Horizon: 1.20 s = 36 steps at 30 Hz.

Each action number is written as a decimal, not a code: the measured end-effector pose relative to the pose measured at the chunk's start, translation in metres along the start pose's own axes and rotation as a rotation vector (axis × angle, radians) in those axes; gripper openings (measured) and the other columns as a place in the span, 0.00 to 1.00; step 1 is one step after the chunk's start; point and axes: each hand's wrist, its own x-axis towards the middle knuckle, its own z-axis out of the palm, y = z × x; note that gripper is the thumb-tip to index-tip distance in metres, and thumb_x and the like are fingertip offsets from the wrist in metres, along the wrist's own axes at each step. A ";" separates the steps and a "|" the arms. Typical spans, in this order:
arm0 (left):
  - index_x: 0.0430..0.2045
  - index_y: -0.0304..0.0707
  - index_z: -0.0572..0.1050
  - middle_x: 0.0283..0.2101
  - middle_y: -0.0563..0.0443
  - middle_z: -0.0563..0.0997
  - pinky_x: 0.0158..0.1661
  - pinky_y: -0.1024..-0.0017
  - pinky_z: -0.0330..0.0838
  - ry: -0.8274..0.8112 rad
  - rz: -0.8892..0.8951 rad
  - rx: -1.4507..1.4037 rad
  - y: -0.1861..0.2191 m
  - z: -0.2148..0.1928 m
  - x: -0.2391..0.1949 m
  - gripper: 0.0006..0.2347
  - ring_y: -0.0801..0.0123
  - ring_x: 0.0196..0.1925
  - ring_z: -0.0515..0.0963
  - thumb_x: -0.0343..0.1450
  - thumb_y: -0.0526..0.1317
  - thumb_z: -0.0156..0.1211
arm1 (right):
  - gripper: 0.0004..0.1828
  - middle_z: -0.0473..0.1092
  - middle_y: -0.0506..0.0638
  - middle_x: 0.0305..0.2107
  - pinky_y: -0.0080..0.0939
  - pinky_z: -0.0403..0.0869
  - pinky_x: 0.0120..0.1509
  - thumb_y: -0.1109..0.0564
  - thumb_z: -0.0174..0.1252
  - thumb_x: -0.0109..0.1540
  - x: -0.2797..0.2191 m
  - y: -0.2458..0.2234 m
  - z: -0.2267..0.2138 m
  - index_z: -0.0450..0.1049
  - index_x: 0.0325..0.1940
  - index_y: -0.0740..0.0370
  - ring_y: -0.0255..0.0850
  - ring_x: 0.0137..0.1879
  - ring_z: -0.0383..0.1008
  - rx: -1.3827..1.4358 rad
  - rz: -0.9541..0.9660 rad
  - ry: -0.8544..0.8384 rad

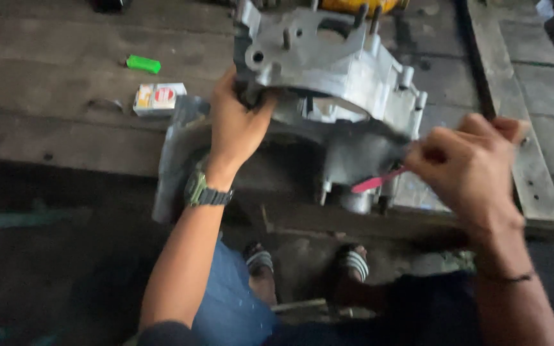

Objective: Cleaning a motorcycle engine casing using a toothbrush at a workbench

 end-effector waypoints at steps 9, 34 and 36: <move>0.43 0.34 0.74 0.40 0.47 0.81 0.44 0.70 0.72 -0.056 -0.003 -0.071 0.003 -0.004 0.004 0.10 0.64 0.44 0.80 0.69 0.29 0.53 | 0.16 0.65 0.39 0.23 0.44 0.51 0.62 0.51 0.75 0.65 -0.012 0.025 0.018 0.75 0.27 0.47 0.36 0.42 0.62 -0.035 -0.044 0.048; 0.43 0.38 0.74 0.28 0.55 0.68 0.33 0.74 0.60 0.012 -0.049 -0.034 -0.005 0.000 -0.004 0.09 0.74 0.30 0.63 0.70 0.29 0.55 | 0.17 0.71 0.33 0.20 0.41 0.50 0.60 0.47 0.66 0.67 -0.005 0.005 0.003 0.73 0.24 0.44 0.37 0.40 0.60 -0.025 -0.033 -0.007; 0.47 0.38 0.74 0.36 0.52 0.78 0.40 0.74 0.71 0.030 -0.059 -0.066 -0.020 0.001 -0.008 0.11 0.73 0.36 0.75 0.71 0.29 0.56 | 0.16 0.65 0.39 0.26 0.45 0.51 0.61 0.49 0.75 0.66 -0.014 0.031 0.022 0.76 0.28 0.46 0.36 0.44 0.63 -0.056 -0.041 0.077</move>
